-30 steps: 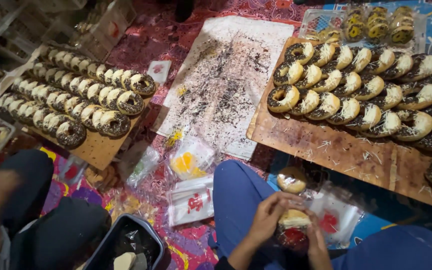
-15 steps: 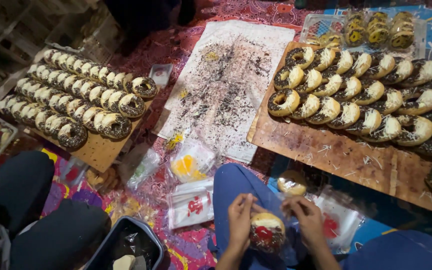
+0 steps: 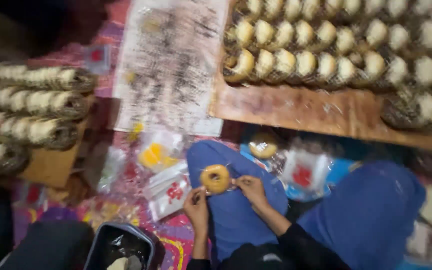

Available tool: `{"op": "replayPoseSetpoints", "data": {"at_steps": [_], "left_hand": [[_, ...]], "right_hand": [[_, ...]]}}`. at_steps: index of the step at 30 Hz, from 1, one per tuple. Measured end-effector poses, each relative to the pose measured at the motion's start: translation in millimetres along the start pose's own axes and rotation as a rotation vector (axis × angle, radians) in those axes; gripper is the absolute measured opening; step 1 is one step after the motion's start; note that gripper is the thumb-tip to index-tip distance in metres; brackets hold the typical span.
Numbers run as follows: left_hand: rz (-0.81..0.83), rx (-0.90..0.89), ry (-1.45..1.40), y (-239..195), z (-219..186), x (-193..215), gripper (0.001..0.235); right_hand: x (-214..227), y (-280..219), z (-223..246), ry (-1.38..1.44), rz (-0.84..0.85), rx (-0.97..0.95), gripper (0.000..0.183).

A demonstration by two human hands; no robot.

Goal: The person sits on the floor and repeatedly picks up ring-shaped pastries from a wooden board, places each into a small clear plastic bag, and sets the sealed bag aside. A second person is visible nearby also packaging pastries.

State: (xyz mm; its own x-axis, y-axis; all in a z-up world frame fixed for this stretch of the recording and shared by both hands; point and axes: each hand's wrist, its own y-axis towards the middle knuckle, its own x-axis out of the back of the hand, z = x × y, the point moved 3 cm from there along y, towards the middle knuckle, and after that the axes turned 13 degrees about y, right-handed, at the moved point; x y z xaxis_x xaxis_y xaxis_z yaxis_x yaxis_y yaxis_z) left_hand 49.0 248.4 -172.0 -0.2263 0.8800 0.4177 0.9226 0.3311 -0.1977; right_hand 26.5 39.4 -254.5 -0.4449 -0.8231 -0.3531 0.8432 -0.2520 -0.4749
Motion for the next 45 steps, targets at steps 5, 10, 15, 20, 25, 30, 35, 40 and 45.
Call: {"op": "replayPoseSetpoints", "data": {"at_steps": [5,10,15,20,25,30,35,40,45], "left_hand": [[0.060,-0.045,-0.106,20.3,25.7,-1.0,0.016],[0.422,-0.130,-0.175,56.4,-14.8,-137.1,0.020],[0.262,-0.516,0.349,72.4,-42.7,-236.3,0.024],[0.366,-0.829,0.870,41.5,-60.0,-242.7,0.032],[0.463,-1.115,0.610,2.4,-67.0,-253.9,0.051],[1.203,-0.264,0.202,-72.5,-72.0,-296.1,0.030],[0.907,-1.221,0.163,-190.1,-160.4,-263.3,0.033],[0.842,-0.651,-0.417,-192.5,-196.2,-254.9,0.056],[0.833,0.614,-1.092,-94.1,-190.1,-273.6,0.031]], "right_hand": [[92.8,18.8,20.2,-0.533,-0.265,0.353,0.016],[201.7,50.3,91.3,-0.850,-0.436,0.312,0.037],[209.8,71.7,104.7,-1.530,-0.402,0.462,0.029],[205.4,73.4,93.7,-1.546,-0.226,0.421,0.014],[199.2,56.9,112.3,-1.447,-0.131,0.382,0.016],[173.3,-44.6,139.0,-1.543,-0.128,0.517,0.032],[182.2,-100.4,219.7,-1.492,-0.418,0.737,0.074],[184.9,-112.7,266.1,-0.954,-0.361,0.695,0.081],[154.5,-93.7,296.2,-0.652,0.609,0.554,0.078]]}}
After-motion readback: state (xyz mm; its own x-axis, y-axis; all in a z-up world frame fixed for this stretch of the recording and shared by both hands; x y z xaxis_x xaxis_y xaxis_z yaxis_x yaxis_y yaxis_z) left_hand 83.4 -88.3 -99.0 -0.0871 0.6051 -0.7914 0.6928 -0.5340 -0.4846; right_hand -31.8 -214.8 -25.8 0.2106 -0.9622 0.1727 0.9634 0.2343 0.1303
